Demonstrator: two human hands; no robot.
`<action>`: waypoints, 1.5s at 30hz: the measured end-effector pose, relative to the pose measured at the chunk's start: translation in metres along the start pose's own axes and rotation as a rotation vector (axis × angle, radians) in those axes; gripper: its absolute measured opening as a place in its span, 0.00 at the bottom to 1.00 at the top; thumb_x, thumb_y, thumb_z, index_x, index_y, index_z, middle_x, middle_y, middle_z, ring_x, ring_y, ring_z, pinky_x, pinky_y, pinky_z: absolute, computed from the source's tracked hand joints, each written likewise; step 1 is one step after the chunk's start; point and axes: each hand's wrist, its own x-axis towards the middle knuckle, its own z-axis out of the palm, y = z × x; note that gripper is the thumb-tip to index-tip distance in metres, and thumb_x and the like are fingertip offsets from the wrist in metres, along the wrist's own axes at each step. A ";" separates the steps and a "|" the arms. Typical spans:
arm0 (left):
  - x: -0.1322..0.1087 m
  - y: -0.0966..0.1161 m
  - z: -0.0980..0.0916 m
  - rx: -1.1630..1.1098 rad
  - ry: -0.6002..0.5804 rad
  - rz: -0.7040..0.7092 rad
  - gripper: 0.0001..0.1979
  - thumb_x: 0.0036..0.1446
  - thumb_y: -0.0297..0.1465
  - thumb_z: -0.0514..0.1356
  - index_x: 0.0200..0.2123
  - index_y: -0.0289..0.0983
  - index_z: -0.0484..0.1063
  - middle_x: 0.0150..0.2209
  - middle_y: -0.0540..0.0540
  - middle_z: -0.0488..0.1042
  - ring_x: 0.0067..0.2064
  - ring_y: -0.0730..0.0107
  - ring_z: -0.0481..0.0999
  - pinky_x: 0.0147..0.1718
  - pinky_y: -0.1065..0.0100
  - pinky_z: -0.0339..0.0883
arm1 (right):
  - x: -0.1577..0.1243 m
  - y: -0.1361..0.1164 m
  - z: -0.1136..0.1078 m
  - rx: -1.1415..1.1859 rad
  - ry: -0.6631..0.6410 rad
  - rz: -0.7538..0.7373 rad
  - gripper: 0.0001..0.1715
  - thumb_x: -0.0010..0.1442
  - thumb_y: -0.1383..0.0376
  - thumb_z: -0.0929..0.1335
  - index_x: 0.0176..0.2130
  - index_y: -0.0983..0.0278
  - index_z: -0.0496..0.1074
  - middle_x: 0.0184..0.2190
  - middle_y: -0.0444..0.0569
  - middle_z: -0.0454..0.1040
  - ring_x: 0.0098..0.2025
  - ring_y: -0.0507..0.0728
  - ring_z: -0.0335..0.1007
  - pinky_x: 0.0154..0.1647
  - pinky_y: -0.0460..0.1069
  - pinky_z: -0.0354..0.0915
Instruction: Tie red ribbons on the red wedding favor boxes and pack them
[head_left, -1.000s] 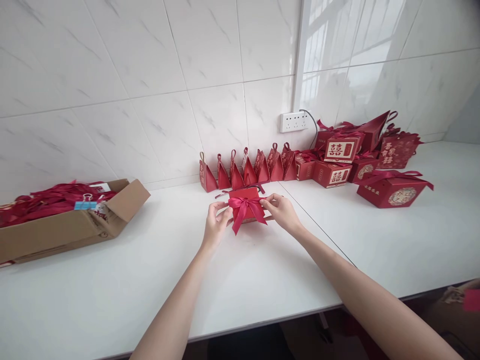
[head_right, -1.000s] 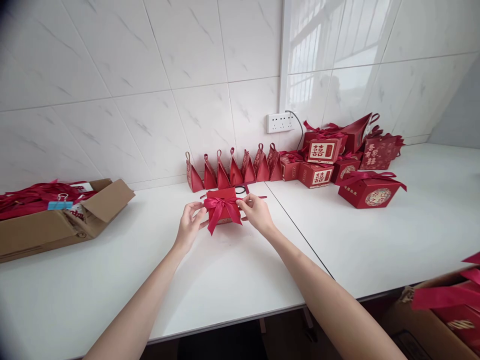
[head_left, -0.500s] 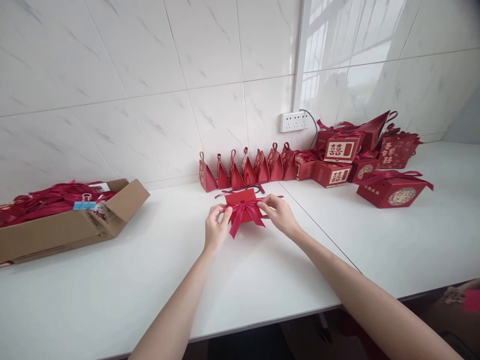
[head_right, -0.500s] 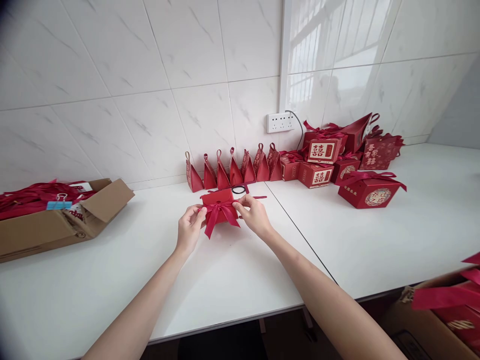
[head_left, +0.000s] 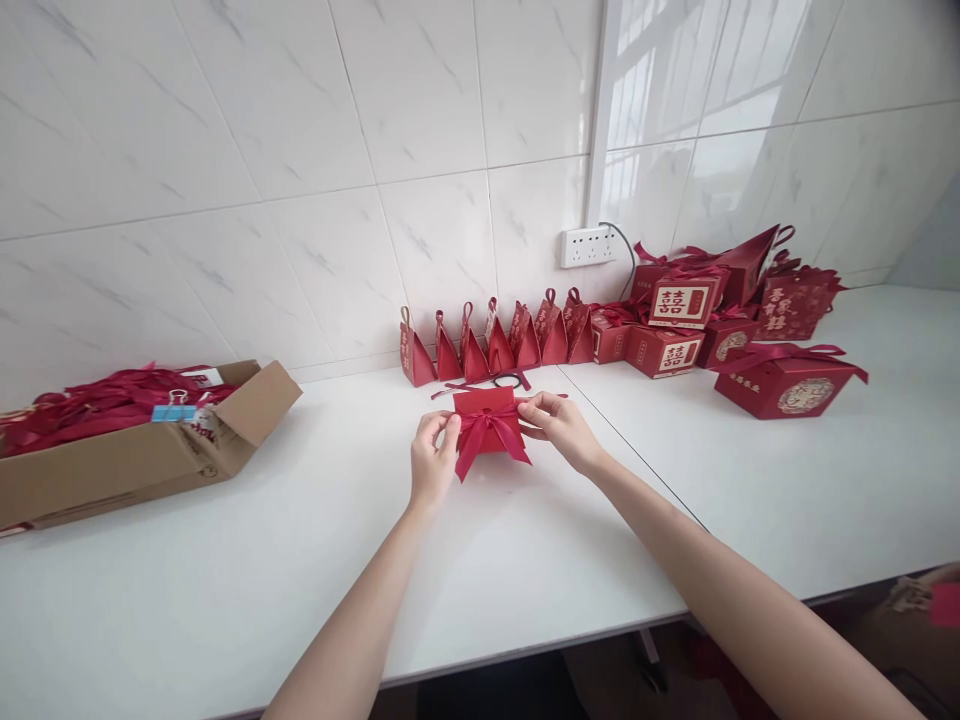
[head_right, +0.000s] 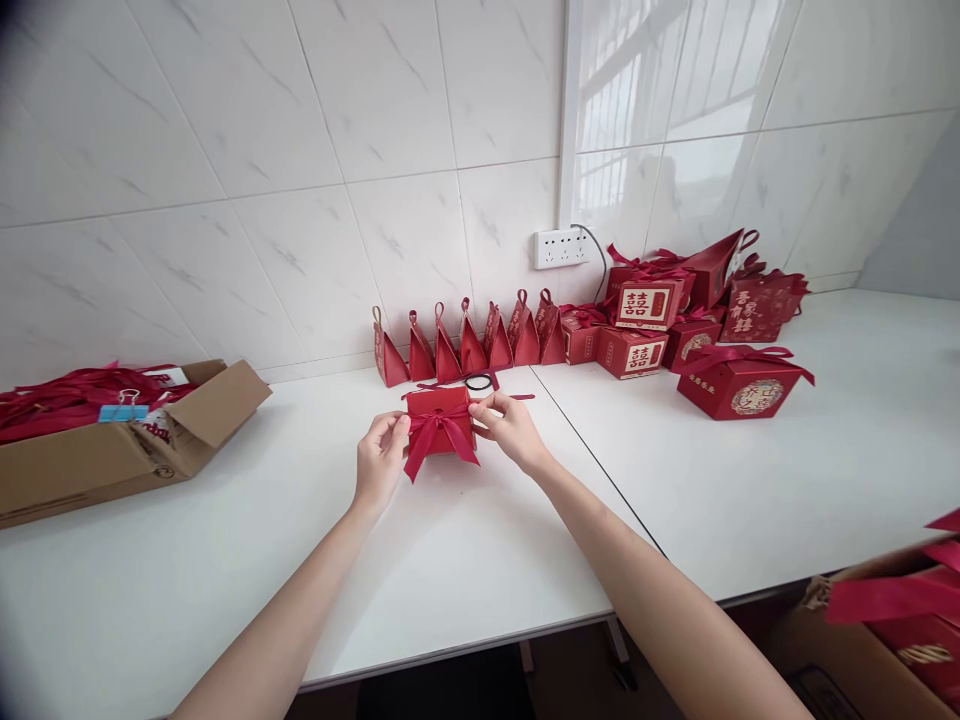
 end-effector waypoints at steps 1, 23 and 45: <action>0.000 0.000 0.000 0.016 0.009 0.009 0.15 0.56 0.41 0.54 0.25 0.37 0.69 0.37 0.45 0.70 0.40 0.67 0.72 0.41 0.68 0.65 | 0.000 0.000 0.000 0.003 -0.002 0.001 0.24 0.41 0.49 0.74 0.22 0.64 0.64 0.36 0.47 0.75 0.39 0.56 0.73 0.48 0.57 0.69; -0.009 0.001 0.004 0.053 0.072 0.019 0.07 0.55 0.36 0.54 0.29 0.39 0.62 0.39 0.45 0.72 0.44 0.65 0.72 0.45 0.63 0.64 | -0.003 0.005 0.005 -0.057 0.037 0.028 0.26 0.41 0.47 0.74 0.23 0.64 0.66 0.34 0.46 0.74 0.39 0.55 0.73 0.46 0.53 0.71; -0.010 0.002 0.007 -0.111 0.013 -0.083 0.10 0.57 0.39 0.53 0.29 0.39 0.60 0.53 0.41 0.69 0.53 0.63 0.69 0.50 0.61 0.62 | -0.003 0.006 0.005 -0.078 0.054 -0.020 0.27 0.42 0.44 0.72 0.24 0.63 0.65 0.33 0.48 0.75 0.39 0.58 0.73 0.44 0.56 0.72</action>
